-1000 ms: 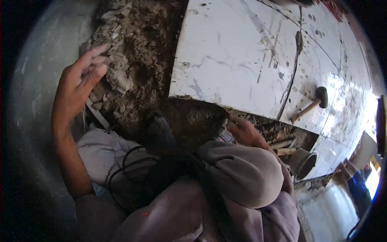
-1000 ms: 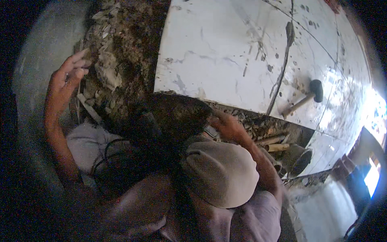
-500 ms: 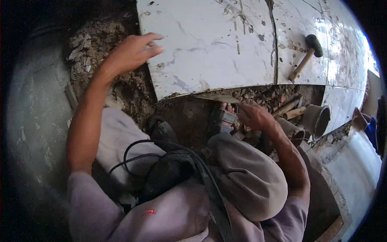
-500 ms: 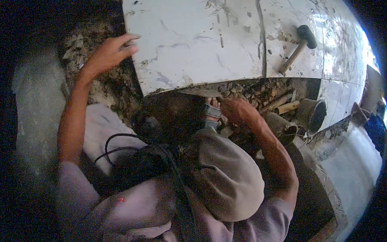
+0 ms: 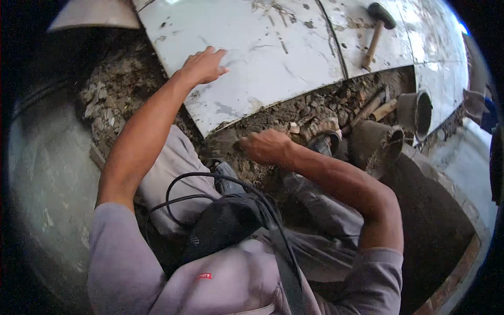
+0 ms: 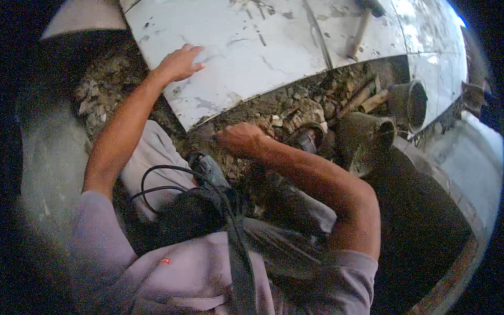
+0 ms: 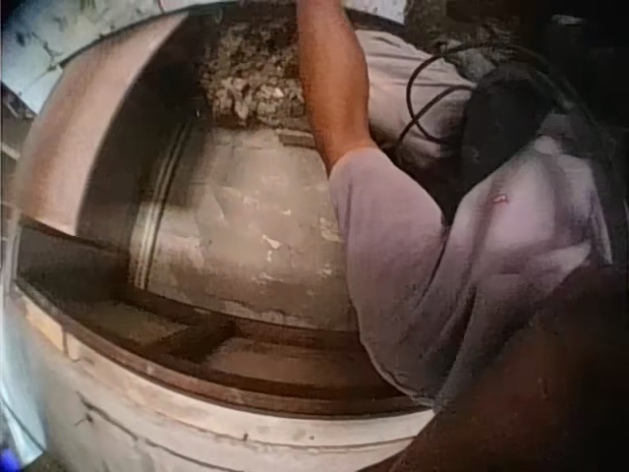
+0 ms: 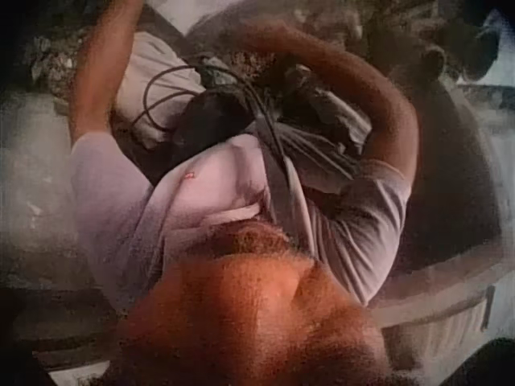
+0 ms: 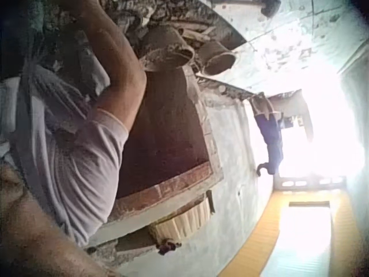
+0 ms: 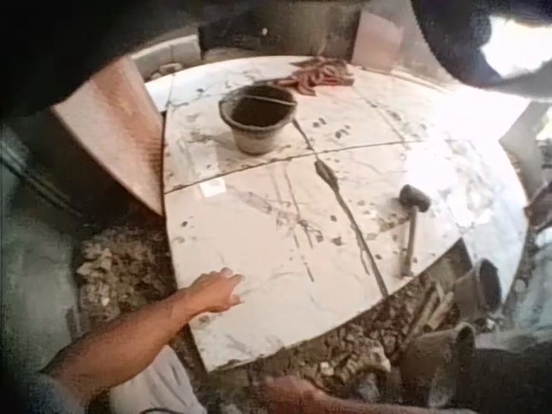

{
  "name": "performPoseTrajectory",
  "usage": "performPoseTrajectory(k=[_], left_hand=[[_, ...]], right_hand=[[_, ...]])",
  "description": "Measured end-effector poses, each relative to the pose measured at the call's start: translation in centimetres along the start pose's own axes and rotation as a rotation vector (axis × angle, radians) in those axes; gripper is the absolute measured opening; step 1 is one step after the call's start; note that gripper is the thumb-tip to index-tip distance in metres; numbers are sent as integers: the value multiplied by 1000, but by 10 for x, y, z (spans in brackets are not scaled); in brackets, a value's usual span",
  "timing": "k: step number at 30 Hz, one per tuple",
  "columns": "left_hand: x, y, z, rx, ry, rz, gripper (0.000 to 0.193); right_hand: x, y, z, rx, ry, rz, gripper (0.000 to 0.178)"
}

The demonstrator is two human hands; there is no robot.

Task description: The person installs a floor tile by tapping it with a rubber mallet, then scrapes and applies mortar along the edges using a trowel.

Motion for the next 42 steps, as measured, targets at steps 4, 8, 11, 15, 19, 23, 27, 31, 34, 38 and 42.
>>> performPoseTrajectory(k=[4,8,11,15,19,23,27,31,34,38,42], left_hand=[[9,-2,-2,-67,28,-65,52],[10,-3,-5,-85,13,-65,51],[-5,-8,7,-34,9,-56,50],[-18,-11,1,126,-84,-20,59],[-14,-19,3,147,-82,-13,57],[-10,-27,0,171,-111,-22,56],[-13,-25,8,177,-78,12,59],[6,-4,20,132,-33,107,65],[16,21,37,-42,13,67,57],[3,80,75,-81,58,234,66],[3,117,84,-249,86,185,60]], right_hand=[[-6,-12,10,-21,-59,-61,28],[-82,42,21,62,-56,-273,26],[-149,114,28,-136,-47,-369,30],[-158,179,37,-354,34,-510,33],[-123,185,13,-273,-115,-597,31],[-84,185,6,-401,-37,-454,29],[-85,166,1,-199,-74,-508,26],[-65,99,11,-252,163,-152,23],[-41,44,10,-86,168,16,23],[-19,4,24,-80,203,166,24],[-46,-13,39,-44,123,-18,29]])
Point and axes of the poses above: each hand's wrist, its own y-axis away from the middle knuckle, its own z-axis out of the back of the hand, x = y × z, the point moved 8 cm from there along -y, towards the middle knuckle, and after that the axes turned 3 degrees about -z, right-handed, at the moved point
